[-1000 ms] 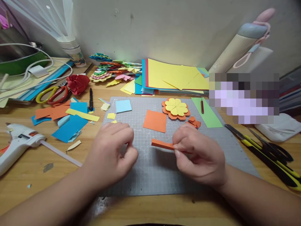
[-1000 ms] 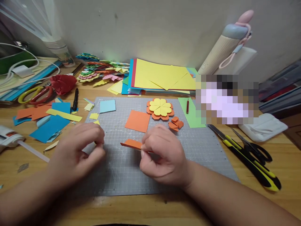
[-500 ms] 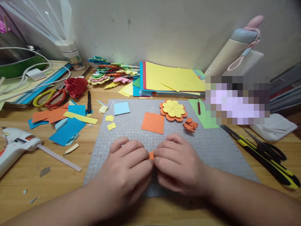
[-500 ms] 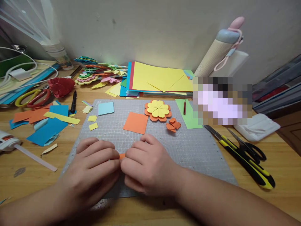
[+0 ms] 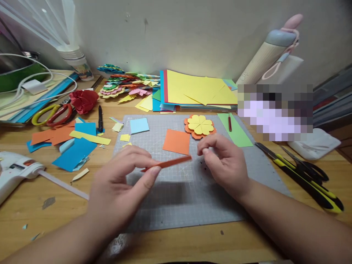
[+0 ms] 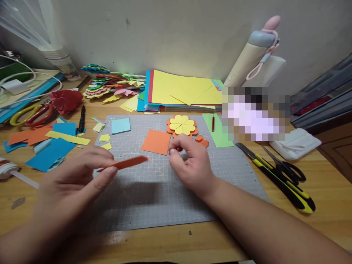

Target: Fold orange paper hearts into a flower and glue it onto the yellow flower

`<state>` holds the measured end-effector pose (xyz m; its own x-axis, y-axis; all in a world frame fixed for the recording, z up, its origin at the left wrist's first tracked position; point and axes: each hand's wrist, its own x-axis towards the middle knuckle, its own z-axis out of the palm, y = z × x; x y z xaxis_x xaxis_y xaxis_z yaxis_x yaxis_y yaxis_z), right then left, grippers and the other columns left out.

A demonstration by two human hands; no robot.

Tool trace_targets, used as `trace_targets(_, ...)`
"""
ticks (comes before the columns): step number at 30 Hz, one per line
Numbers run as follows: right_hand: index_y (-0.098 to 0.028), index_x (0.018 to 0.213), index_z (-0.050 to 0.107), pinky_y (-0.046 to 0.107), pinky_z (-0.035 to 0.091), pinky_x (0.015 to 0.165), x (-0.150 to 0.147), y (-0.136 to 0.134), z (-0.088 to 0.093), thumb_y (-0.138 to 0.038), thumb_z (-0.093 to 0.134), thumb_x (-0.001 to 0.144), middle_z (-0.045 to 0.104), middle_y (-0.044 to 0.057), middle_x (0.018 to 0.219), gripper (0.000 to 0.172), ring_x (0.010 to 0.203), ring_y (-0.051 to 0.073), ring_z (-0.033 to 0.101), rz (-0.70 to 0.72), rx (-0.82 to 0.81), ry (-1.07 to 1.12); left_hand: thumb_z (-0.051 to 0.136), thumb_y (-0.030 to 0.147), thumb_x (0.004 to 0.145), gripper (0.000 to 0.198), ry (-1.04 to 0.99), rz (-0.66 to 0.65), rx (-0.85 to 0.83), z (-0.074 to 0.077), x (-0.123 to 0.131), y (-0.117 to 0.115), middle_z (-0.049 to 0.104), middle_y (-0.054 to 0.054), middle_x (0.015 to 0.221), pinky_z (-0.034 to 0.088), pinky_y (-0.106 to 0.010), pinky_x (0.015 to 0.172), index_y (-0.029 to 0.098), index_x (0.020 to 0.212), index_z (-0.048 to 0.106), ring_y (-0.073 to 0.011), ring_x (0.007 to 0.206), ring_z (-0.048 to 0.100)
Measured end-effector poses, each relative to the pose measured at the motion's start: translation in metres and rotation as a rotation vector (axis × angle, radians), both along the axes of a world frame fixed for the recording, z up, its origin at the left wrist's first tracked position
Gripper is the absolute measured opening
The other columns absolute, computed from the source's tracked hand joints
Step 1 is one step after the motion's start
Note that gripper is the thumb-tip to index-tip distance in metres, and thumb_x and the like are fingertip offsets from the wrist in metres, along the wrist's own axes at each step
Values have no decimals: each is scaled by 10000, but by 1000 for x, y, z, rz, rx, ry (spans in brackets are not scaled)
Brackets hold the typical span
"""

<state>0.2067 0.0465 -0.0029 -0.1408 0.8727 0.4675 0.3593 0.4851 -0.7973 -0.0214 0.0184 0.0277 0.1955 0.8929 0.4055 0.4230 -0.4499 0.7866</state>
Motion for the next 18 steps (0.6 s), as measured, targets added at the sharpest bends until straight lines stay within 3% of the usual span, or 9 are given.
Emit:
trace_targets(1,-242,889,563,338,441,736,-1,-1,-2,-174,525,850,587,21,854,86,796,178,558,85,-83,83,600,137,828,110,-69,-15,-100,-3,1,1,613,30,756,443,-262,666,233,779,619,-134,733,568)
trace_targets(2,-260,1020,555,362,447,820,-3,-3,-3,-266,566,870,594,40,994,150,908,196,567,189,-174,160,609,168,833,86,-142,-22,-200,-7,3,1,617,32,754,447,-253,661,234,780,620,-129,724,570)
trace_targets(4,-294,1220,474,407,420,946,-8,-8,-5,-482,637,829,546,68,1206,464,1084,230,536,399,-359,308,638,221,826,54,-280,5,-369,-13,7,2,621,32,755,448,-246,661,226,782,607,-124,712,567)
trace_targets(5,-299,1261,449,420,406,977,-10,-10,-6,-559,657,786,534,74,1243,580,1122,240,524,486,-437,368,648,243,821,66,-323,22,-429,-15,9,3,623,29,760,445,-248,666,220,785,599,-124,711,565)
trace_targets(7,-298,1253,463,417,426,963,-14,-14,-6,-567,673,771,576,68,1195,590,1087,226,557,583,-556,449,659,271,809,98,-346,29,-524,-17,13,3,623,17,769,443,-264,688,205,792,587,-132,721,567)
trace_targets(9,-285,1187,507,368,488,852,-18,-15,-5,-420,659,838,635,42,1061,404,917,174,617,567,-642,476,656,273,800,105,-296,-30,-603,-16,15,3,628,1,785,446,-286,712,191,806,589,-149,747,577)
trace_targets(12,-241,1081,554,262,489,618,-21,-13,-4,-230,569,878,648,4,855,204,661,109,588,457,-739,441,639,264,799,106,-218,-130,-654,-15,17,3,621,-7,802,450,-291,708,183,853,598,-158,764,572)
trace_targets(15,-210,1087,564,236,437,536,-22,-13,-5,-176,526,858,617,-5,792,235,584,93,535,434,-759,333,609,291,827,144,-243,-80,-630,-18,14,4,595,9,808,446,-270,666,200,932,571,-138,729,546)
trace_targets(18,-216,1260,469,258,442,543,-19,-14,-8,-173,486,873,595,1,810,389,599,112,534,382,-699,187,584,276,847,177,-131,-19,-600,-25,10,9,557,40,718,401,-250,596,220,1010,547,-125,650,509)
